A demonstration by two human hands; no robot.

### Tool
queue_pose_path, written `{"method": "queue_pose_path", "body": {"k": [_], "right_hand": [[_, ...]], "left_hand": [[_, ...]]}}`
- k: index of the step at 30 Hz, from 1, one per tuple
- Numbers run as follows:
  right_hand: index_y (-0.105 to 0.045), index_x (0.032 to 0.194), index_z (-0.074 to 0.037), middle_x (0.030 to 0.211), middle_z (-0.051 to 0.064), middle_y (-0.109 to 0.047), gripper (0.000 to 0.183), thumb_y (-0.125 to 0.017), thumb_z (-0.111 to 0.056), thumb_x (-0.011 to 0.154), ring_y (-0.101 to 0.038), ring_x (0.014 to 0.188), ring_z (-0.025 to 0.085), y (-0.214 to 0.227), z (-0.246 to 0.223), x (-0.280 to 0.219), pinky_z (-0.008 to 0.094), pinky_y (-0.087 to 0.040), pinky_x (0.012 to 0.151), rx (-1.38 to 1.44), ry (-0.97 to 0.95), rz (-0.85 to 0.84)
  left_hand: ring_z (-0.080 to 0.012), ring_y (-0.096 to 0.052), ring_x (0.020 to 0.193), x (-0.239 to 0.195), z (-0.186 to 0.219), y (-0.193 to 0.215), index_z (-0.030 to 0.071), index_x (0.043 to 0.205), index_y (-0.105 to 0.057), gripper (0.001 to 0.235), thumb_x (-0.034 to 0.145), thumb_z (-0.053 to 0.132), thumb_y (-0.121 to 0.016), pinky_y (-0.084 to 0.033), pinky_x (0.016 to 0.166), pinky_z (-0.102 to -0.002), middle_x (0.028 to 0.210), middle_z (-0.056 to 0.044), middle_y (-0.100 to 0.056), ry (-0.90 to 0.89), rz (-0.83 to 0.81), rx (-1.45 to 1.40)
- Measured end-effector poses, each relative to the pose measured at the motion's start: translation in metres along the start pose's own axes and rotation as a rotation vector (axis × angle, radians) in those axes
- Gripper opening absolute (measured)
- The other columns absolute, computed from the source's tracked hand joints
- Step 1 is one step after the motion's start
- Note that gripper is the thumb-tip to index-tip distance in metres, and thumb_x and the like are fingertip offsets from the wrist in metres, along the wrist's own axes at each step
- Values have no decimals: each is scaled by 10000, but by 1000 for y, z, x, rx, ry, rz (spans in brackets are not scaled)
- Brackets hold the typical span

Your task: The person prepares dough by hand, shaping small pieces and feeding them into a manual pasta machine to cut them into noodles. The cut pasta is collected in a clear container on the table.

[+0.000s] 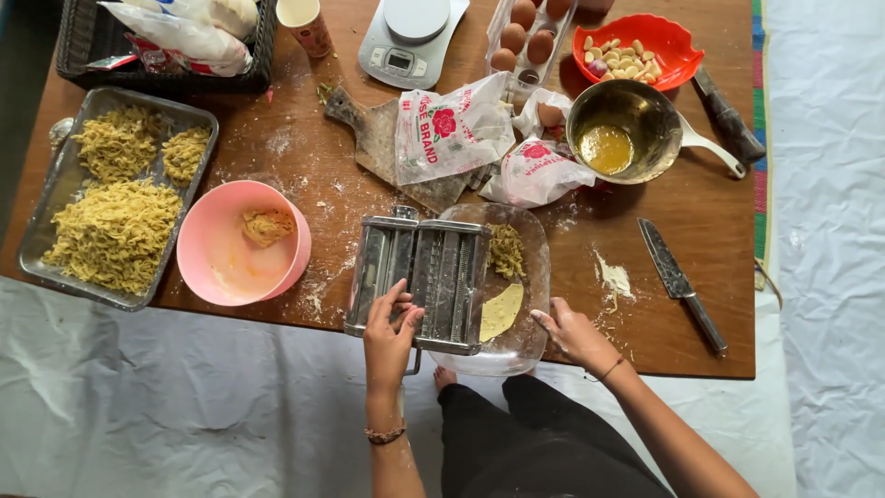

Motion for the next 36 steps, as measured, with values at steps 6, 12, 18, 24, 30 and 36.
{"method": "queue_pose_path", "body": {"k": [6, 12, 18, 24, 30, 36], "right_hand": [[-466, 1258, -118, 1075, 344, -704, 484, -490, -520, 990, -663, 1126, 476, -20, 8, 25, 575, -509, 1011, -74, 33, -15], [-444, 1288, -100, 1068, 386, -688, 459, -493, -437, 981, -645, 1121, 513, -35, 35, 59, 594, -505, 1008, -19, 81, -10], [-415, 1373, -94, 1011, 391, -694, 467, -444, -372, 999, -661, 1094, 507, -28, 19, 40, 594, -519, 985, -8, 125, 44], [-416, 1355, -113, 888, 374, -706, 414, -410, -337, 1007, -696, 993, 515, -11, 31, 31, 600, -541, 912, -58, 150, 123], [-409, 1377, -89, 897, 400, -696, 429, -393, -326, 1020, -689, 982, 540, 30, 31, -4, 623, -531, 895, -34, 149, 160], [-403, 1400, -122, 941, 395, -699, 445, -401, -344, 1014, -678, 1027, 527, 50, 62, -12, 605, -528, 925, -9, 85, 186]], "left_hand": [[-186, -676, 942, -9, -10, 1, 7, 1341, -638, 510, 853, 40, -783, -623, 877, -273, 1080, -145, -649, 26, 95, -77], [-181, -676, 941, -8, -10, 0, 18, 1338, -644, 518, 843, 41, -796, -615, 876, -272, 1082, -137, -651, 3, 111, -84], [-185, -675, 962, -12, -5, 0, -6, 1337, -632, 495, 865, 44, -774, -606, 892, -277, 1095, -143, -645, -20, 144, -82], [-190, -671, 986, -14, -5, -2, 13, 1355, -625, 500, 880, 72, -768, -591, 915, -280, 1109, -136, -644, -20, 173, -48], [-183, -664, 1011, -14, -9, -1, 21, 1360, -622, 487, 895, 75, -759, -578, 934, -287, 1119, -127, -646, -26, 201, -28], [-179, -654, 1019, -17, 0, -2, 17, 1353, -626, 455, 914, 52, -742, -581, 929, -293, 1120, -124, -637, -23, 202, -10]]}}
Point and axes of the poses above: each hand's wrist, its own x-axis towards the middle knuckle, its own y-axis out of the back of the hand, z = x × y, the point moved 8 cm from there along x, towards the middle knuckle
